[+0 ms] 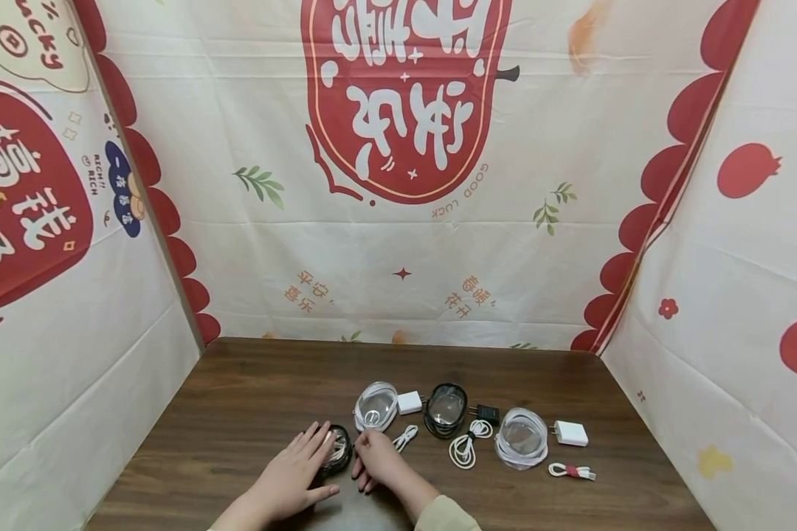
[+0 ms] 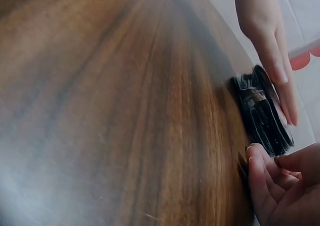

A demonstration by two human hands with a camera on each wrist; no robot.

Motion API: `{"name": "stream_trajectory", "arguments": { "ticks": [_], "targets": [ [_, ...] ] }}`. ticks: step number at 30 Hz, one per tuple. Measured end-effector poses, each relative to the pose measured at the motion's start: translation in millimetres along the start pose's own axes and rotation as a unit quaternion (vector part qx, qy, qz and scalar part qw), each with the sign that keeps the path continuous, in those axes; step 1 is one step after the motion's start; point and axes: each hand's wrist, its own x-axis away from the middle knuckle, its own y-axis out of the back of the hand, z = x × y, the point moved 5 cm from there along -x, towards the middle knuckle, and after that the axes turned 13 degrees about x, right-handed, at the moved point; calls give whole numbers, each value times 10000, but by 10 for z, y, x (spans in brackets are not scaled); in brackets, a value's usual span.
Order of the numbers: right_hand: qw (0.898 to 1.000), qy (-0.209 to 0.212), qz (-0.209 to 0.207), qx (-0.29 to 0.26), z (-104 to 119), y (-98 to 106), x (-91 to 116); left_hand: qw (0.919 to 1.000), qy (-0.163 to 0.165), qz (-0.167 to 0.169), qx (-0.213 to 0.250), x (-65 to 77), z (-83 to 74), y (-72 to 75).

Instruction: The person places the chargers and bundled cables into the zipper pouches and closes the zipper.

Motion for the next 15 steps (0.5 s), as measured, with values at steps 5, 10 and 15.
{"name": "stream_trajectory", "arguments": {
  "ticks": [5, 10, 15],
  "targets": [
    [9999, -44, 153, -53, -14, 25, -26, 9999, -21, 22, 109, 0, -23, 12],
    [9998, -38, 214, -15, -42, 29, -46, 9995, -50, 167, 271, -55, -9, 28],
    [9998, -6, 199, -6, -72, 3, -67, 9994, -230, 250, 84, -63, -3, 23]
  ]
}}
